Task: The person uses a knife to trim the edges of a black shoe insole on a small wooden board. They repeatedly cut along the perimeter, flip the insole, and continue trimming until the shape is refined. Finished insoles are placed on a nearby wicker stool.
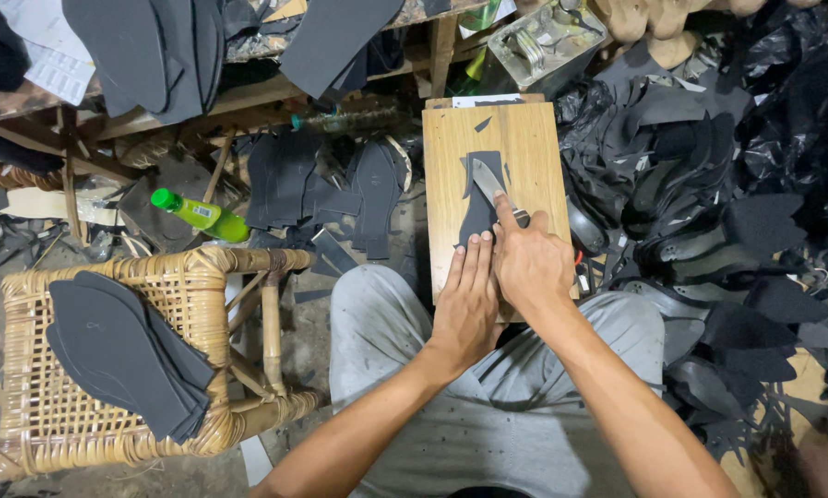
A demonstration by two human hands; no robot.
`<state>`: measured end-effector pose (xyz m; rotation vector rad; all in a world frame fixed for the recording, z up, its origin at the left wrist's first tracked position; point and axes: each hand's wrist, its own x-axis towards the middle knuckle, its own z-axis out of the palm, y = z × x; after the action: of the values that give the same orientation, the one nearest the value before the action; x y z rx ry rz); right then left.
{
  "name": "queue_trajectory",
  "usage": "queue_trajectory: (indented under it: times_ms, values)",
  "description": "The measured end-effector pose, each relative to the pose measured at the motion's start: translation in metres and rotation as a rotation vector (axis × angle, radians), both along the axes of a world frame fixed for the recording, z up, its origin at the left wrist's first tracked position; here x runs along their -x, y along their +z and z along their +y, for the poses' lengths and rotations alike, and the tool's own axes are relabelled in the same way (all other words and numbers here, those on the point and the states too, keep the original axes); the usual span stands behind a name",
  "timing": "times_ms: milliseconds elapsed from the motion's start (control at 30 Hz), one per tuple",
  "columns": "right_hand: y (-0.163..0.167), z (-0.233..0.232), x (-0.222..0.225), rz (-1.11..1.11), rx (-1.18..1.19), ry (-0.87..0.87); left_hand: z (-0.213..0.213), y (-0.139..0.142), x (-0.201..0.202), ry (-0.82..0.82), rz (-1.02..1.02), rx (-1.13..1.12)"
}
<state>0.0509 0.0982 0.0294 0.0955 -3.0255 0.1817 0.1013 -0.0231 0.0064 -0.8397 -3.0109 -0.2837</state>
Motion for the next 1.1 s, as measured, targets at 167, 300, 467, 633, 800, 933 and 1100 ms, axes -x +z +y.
queue_trajectory:
  times_ms: [167, 300, 467, 633, 800, 933, 1100]
  values:
    - [0.001, -0.001, 0.002, 0.009, -0.013, 0.012, 0.0, -0.001, -0.001, -0.002, -0.006, 0.024]
    - [0.001, -0.001, 0.004, 0.022, -0.012, 0.021, -0.001, -0.002, 0.0, -0.009, 0.014, 0.066]
    - [0.004, -0.001, 0.006, 0.029, -0.004, 0.047, -0.001, -0.006, -0.001, -0.015, 0.012, 0.069]
    - [0.0, -0.002, 0.017, -0.005, 0.029, 0.034, 0.0, -0.007, -0.001, -0.03, -0.024, 0.097]
    - [-0.02, 0.013, 0.073, 0.025, 0.039, 0.07, -0.002, 0.004, -0.001, 0.006, 0.026, -0.052]
    - [-0.031, 0.059, 0.094, -0.383, 0.897, 0.131, -0.003, 0.012, -0.008, 0.008, -0.05, -0.164]
    - [-0.057, 0.072, 0.047, -0.102, 0.896, -0.106, 0.008, 0.007, 0.011, 0.315, 0.005, -0.674]
